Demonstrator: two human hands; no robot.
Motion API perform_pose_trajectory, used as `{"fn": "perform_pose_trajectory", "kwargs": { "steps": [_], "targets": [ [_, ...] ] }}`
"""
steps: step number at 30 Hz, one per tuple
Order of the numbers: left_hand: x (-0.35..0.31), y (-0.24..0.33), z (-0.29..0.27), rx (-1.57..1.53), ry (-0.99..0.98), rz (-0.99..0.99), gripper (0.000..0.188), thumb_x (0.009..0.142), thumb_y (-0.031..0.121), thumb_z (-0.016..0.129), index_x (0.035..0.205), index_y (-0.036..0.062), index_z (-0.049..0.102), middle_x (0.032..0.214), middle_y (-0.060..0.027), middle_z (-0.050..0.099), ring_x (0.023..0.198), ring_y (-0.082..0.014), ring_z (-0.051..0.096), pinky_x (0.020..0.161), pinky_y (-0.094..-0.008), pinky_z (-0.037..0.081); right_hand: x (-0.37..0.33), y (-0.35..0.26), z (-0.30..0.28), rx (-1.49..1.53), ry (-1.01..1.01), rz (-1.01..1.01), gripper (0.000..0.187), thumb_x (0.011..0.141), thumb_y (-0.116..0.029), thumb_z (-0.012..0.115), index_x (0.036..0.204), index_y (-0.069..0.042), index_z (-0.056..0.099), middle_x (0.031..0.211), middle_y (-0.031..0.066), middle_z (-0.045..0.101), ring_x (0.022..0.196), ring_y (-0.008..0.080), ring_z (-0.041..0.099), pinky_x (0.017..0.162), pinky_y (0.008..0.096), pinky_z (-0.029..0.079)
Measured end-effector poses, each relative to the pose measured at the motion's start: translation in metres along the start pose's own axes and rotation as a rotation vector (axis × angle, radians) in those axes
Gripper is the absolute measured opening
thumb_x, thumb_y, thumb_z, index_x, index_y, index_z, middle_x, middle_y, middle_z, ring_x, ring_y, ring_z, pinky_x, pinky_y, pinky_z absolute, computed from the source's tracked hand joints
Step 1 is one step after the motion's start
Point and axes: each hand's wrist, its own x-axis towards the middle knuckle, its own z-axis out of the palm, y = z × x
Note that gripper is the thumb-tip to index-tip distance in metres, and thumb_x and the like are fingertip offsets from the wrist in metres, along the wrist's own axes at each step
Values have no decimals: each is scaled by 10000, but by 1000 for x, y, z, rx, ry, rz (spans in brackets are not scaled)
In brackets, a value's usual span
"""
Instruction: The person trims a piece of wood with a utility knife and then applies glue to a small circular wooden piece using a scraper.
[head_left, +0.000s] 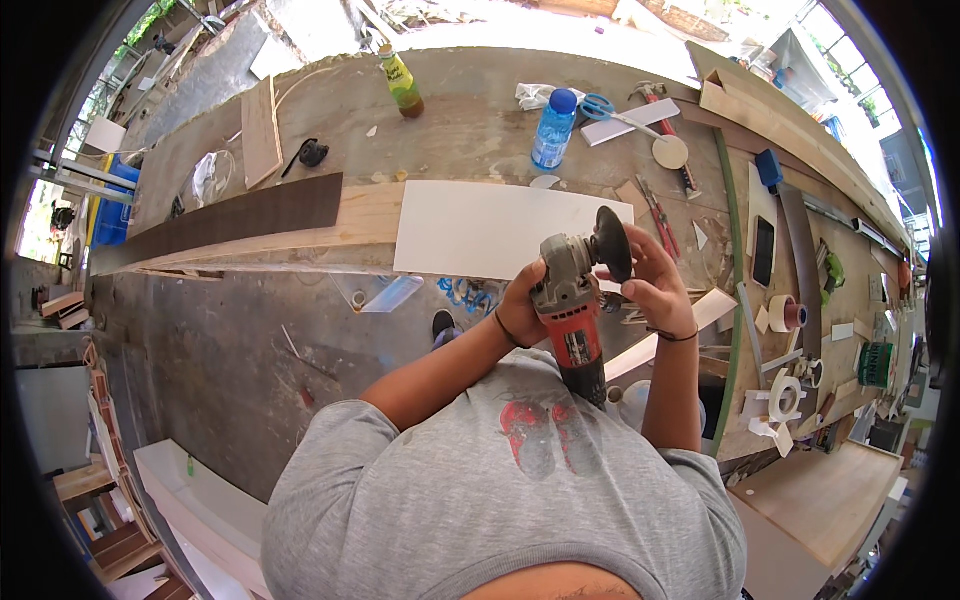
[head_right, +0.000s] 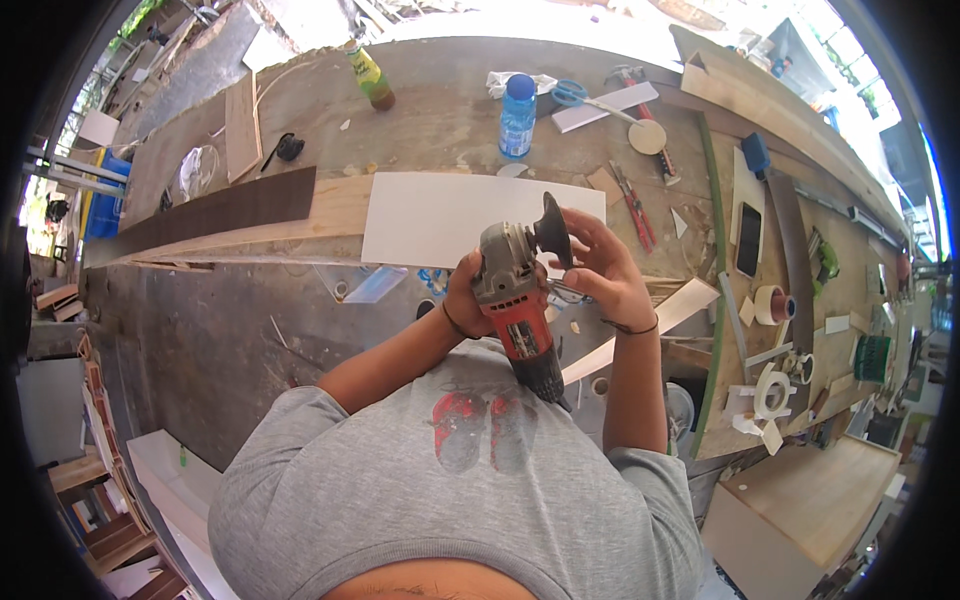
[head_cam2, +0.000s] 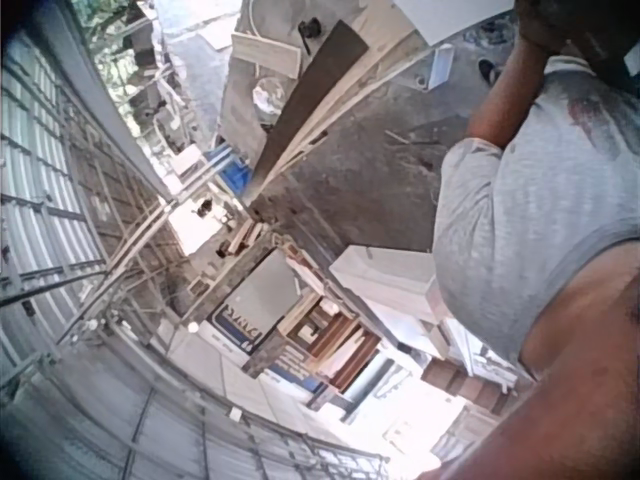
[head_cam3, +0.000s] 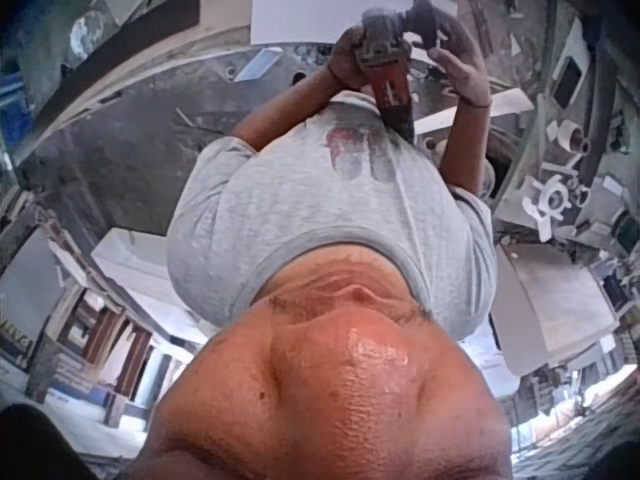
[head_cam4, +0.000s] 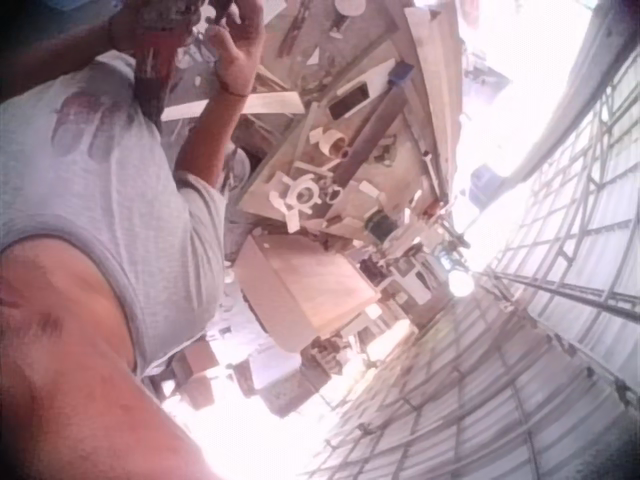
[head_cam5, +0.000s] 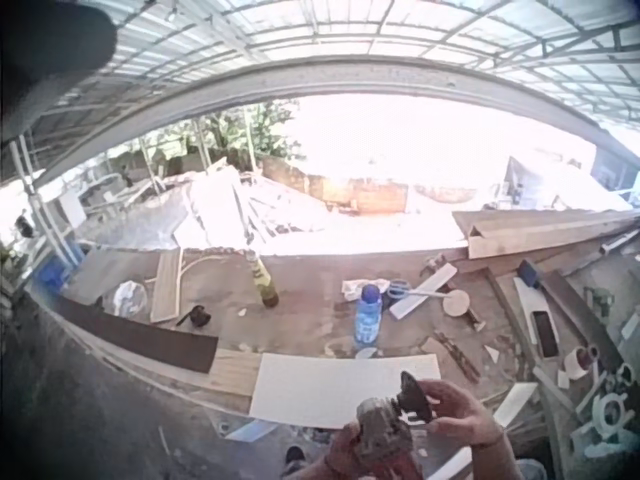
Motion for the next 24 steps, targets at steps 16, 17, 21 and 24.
{"fn": "perform_pose_trajectory", "kwargs": {
  "steps": [16, 17, 21, 24],
  "targets": [
    [12, -8, 2, 63, -51, -67, 735, 777, 554, 588, 1303, 83, 383, 1148, -169, 530, 1050, -313, 545, 905, -473, 442, 27, -9, 14, 46, 98, -339, 472, 626, -182, 624, 1043, 9, 514, 939, 64, 500, 891, 145, 459, 794, 277, 369],
    [12, -8, 1, 58, -72, -87, 740, 773, 554, 594, 1302, 81, 383, 1156, -170, 525, 1063, -314, 539, 906, -478, 440, 27, -11, 14, 41, 106, -343, 472, 626, -182, 624, 1043, 9, 514, 939, 64, 500, 891, 145, 459, 794, 277, 369],
    [10, -8, 9, 25, -77, -108, 757, 764, 571, 590, 1301, 79, 384, 1147, -160, 520, 1051, -312, 538, 902, -474, 443, 29, -21, 10, 98, -24, -492, 244, 763, -173, 628, 926, -7, 557, 755, 16, 502, 750, 122, 460, 722, 263, 360],
    [11, -8, 3, 38, -124, -76, 760, 762, 586, 581, 1296, 82, 389, 1118, -148, 517, 1013, -308, 545, 884, -461, 454, 24, -24, 22, 49, 159, -429, 157, 856, -167, 607, 872, -14, 574, 652, -27, 486, 627, 69, 425, 607, 222, 334]
  ]
}}
